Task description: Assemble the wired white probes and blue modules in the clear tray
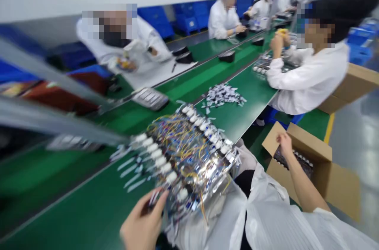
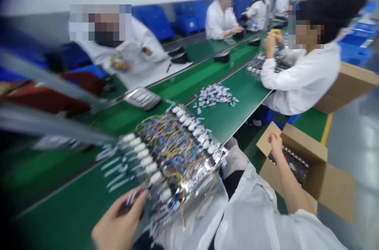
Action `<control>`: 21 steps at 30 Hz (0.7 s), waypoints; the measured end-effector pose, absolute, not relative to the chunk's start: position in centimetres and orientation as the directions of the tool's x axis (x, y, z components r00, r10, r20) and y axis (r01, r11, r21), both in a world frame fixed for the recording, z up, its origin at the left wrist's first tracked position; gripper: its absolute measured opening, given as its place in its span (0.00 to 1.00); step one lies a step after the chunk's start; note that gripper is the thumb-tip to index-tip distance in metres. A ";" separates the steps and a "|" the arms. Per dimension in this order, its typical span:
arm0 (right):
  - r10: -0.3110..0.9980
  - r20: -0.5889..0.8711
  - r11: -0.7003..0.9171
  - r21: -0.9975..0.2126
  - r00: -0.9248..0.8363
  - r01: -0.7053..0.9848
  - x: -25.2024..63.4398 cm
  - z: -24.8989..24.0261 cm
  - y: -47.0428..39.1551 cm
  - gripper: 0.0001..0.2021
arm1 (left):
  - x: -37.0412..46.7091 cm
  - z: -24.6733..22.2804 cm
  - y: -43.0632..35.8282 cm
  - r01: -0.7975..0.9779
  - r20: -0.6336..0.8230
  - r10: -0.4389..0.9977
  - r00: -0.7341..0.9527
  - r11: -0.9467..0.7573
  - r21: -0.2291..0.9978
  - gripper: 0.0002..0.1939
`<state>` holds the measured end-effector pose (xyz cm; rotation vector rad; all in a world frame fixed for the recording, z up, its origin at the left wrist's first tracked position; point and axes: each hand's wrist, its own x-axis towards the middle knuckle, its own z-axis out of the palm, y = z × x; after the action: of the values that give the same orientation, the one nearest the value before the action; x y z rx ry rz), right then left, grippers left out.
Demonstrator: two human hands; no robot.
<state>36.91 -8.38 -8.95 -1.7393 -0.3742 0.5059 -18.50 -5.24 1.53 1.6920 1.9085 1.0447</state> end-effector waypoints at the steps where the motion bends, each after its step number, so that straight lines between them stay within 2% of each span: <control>1: 0.555 -0.121 -0.201 -0.980 0.823 -0.009 37.6 -8.4 -6.9 0.17 | -18.1 1.2 -5.5 0.649 0.172 0.947 -0.271 0.047 0.759 0.17; 3: 0.657 -0.067 -0.114 -0.993 0.751 0.011 37.7 -6.7 -3.3 0.17 | -17.4 0.8 -5.6 0.585 0.122 0.951 -0.284 0.071 0.808 0.18; 5: 0.801 0.094 0.117 -0.993 0.591 -0.001 35.5 -4.3 0.0 0.15 | -17.0 0.5 -5.2 0.517 0.087 0.957 -0.277 0.072 0.853 0.17; 7: 0.935 0.174 0.160 -0.985 0.308 0.069 31.3 -1.3 1.9 0.14 | -16.7 0.3 -4.8 0.451 0.070 0.958 -0.277 0.066 0.890 0.16; 9: 0.987 0.147 0.160 -0.958 -0.069 0.240 26.0 1.7 2.4 0.13 | -16.4 0.1 -4.8 0.417 0.073 0.959 -0.273 0.050 0.908 0.15; 11: 0.877 0.146 0.315 -0.894 -0.457 0.319 20.5 4.0 2.4 0.11 | -16.2 0.0 -5.1 0.401 0.080 0.959 -0.273 0.038 0.915 0.14; 13: 0.709 0.218 0.498 -0.828 -0.671 0.257 15.2 5.1 2.5 0.11 | -16.2 -0.2 -5.5 0.388 0.089 0.957 -0.277 0.027 0.921 0.14; 15: 0.576 0.303 0.616 -0.771 -0.759 0.160 10.7 5.2 2.9 0.13 | -16.4 -0.2 -5.9 0.378 0.111 0.953 -0.282 0.004 0.926 0.14; 17: 0.497 0.350 0.693 -0.711 -0.794 0.121 7.1 4.6 3.4 0.14 | -16.6 0.0 -6.2 0.384 0.141 0.949 -0.281 -0.023 0.923 0.13; 21: 0.472 0.338 0.733 -0.664 -0.815 0.149 2.8 3.4 3.6 0.12 | -16.9 0.8 -6.5 0.405 0.205 0.940 -0.272 -0.082 0.911 0.11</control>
<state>2.80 3.64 3.36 -0.4714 -2.4405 0.8757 -16.91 -6.54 0.83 1.4577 1.6782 1.3451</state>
